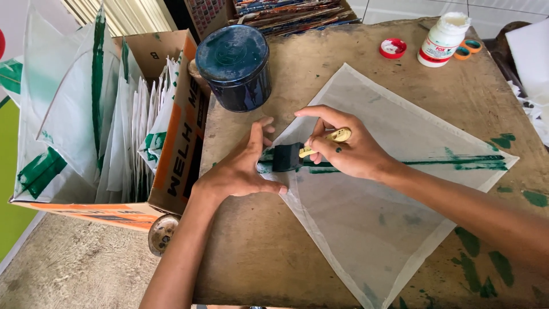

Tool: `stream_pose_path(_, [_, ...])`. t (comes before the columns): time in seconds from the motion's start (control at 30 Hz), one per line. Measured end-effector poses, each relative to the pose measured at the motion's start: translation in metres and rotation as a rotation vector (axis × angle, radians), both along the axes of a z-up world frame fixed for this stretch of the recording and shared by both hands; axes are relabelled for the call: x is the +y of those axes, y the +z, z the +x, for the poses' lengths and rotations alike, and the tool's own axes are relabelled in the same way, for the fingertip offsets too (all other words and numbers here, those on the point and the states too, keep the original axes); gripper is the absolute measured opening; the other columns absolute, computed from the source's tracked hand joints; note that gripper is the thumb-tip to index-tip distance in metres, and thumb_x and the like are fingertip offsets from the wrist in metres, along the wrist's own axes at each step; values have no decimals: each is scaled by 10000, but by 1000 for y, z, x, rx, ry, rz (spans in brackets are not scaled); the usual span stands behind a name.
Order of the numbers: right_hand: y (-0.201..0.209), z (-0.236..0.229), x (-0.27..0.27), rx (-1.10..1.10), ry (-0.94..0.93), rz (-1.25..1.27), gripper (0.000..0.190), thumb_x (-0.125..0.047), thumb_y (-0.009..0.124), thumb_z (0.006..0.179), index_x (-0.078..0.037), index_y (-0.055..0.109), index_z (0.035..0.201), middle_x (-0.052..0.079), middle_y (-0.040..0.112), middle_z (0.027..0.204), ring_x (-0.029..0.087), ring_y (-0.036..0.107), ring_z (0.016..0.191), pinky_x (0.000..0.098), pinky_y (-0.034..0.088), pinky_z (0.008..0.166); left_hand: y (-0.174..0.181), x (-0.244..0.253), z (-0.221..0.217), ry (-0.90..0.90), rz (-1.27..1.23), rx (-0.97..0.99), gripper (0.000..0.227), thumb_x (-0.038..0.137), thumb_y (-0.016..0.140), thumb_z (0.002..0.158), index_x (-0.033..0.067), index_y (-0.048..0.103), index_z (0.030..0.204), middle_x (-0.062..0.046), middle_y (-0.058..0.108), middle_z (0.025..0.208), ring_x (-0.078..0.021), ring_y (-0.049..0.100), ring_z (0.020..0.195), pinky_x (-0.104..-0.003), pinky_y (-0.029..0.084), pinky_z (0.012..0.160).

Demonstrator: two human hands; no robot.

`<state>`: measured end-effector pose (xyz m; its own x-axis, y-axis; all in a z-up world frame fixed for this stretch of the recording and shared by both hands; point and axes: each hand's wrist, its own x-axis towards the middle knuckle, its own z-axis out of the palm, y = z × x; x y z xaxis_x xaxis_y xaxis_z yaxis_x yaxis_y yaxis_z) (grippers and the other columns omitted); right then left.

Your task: Assembling a kite by gluing paper to a frame and painting a decorative stripe.

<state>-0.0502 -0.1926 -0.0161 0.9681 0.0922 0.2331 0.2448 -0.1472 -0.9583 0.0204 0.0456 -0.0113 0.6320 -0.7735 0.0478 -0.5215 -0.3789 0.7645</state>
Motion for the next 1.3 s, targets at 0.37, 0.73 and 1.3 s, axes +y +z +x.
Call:
stream_pose_path(0.37, [5, -15, -26, -20, 0, -22, 563, 31, 574, 822, 18, 572, 1385, 239, 653, 823, 290, 746, 666, 421, 687, 620, 8, -1, -2, -4, 19, 6, 1207, 103, 969, 591, -35, 210, 1519, -339, 452, 1382, -508, 524, 1283, -652, 485, 984])
stream_pose_path(0.73, [-4, -18, -12, -128, -102, 160, 463, 28, 599, 867, 40, 584, 1330, 236, 607, 778, 316, 731, 626, 452, 685, 605, 27, -7, -11, -26, 114, 19, 1092, 111, 929, 637, -24, 300, 1519, -334, 517, 1381, -527, 507, 1318, -683, 422, 1054])
stream_pose_path(1.3, [-12, -14, 29, -225, -152, 93, 402, 88, 605, 840, 54, 644, 1239, 206, 630, 747, 283, 742, 649, 423, 677, 614, -18, -8, -1, -144, -219, -83, 1370, 285, 1012, 582, -43, 108, 1557, -305, 479, 1442, -525, 499, 1330, -653, 376, 1108])
